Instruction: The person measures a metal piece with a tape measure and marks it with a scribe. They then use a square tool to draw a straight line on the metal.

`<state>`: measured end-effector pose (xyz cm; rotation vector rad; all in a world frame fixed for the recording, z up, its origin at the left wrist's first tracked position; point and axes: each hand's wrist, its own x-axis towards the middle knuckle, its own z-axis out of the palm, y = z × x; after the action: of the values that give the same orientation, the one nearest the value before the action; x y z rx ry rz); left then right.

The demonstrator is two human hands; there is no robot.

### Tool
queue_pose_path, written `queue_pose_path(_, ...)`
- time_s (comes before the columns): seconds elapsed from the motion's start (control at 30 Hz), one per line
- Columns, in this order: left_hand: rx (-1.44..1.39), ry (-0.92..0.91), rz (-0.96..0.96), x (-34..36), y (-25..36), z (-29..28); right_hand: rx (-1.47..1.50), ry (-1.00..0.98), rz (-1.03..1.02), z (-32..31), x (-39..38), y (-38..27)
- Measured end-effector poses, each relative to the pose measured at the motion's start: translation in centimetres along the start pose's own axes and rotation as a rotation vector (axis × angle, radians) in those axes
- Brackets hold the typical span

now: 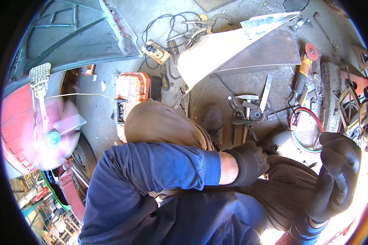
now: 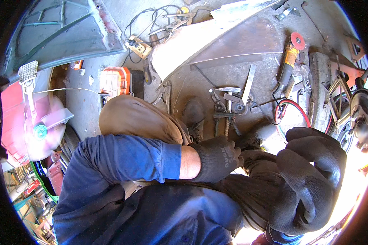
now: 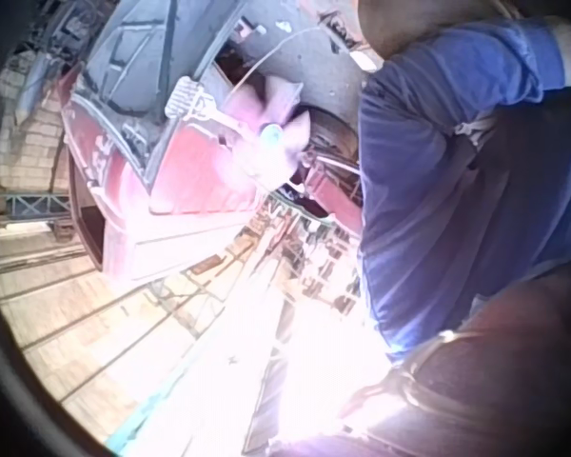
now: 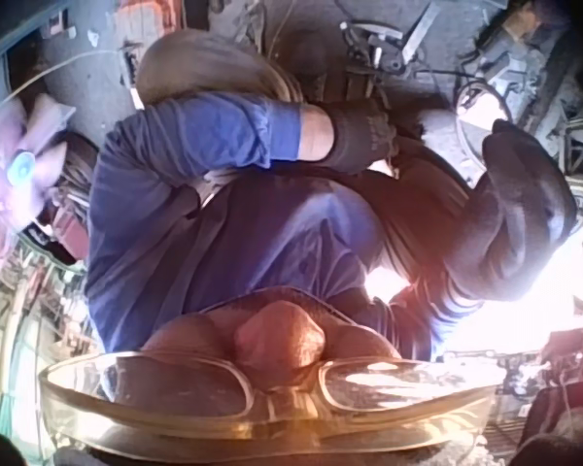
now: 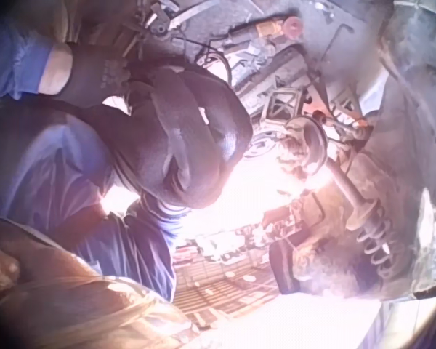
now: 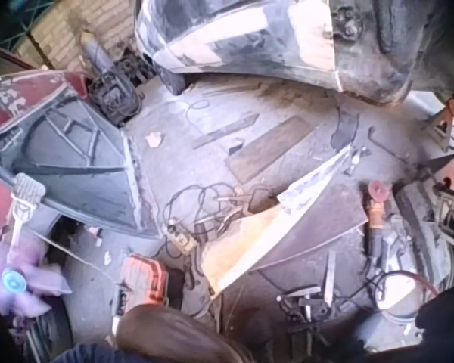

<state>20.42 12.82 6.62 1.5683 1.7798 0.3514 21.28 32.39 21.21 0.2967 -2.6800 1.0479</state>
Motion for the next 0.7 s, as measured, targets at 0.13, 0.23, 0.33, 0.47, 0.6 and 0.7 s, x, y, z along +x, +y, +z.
queue_pose_path(0.13,0.024,-0.049,-0.027,0.1,0.1,-0.6,-0.013,0.028,-0.002,-0.3,-0.3,-0.6)
queue_pose_path(0.23,0.041,-0.018,-0.036,0.0,0.0,-0.5,-0.006,0.057,0.009,-0.4,-0.6,-1.0)
queue_pose_path(0.33,0.043,0.05,-0.041,-0.3,0.0,-0.2,-0.026,0.093,-0.006,-0.6,-1.0,-1.3)
queue_pose_path(0.47,0.007,0.077,-0.067,-0.4,0.1,0.1,-0.033,0.121,-0.065,-1.3,-1.4,-1.3)
queue_pose_path(0.6,-0.069,0.097,-0.122,-0.2,-0.1,0.3,-0.086,0.17,-0.123,-2.4,-1.6,-0.9)
queue_pose_path(0.7,-0.102,0.205,-0.118,0.2,-0.8,0.4,-0.134,0.19,-0.097,-3.3,-1.9,-0.7)
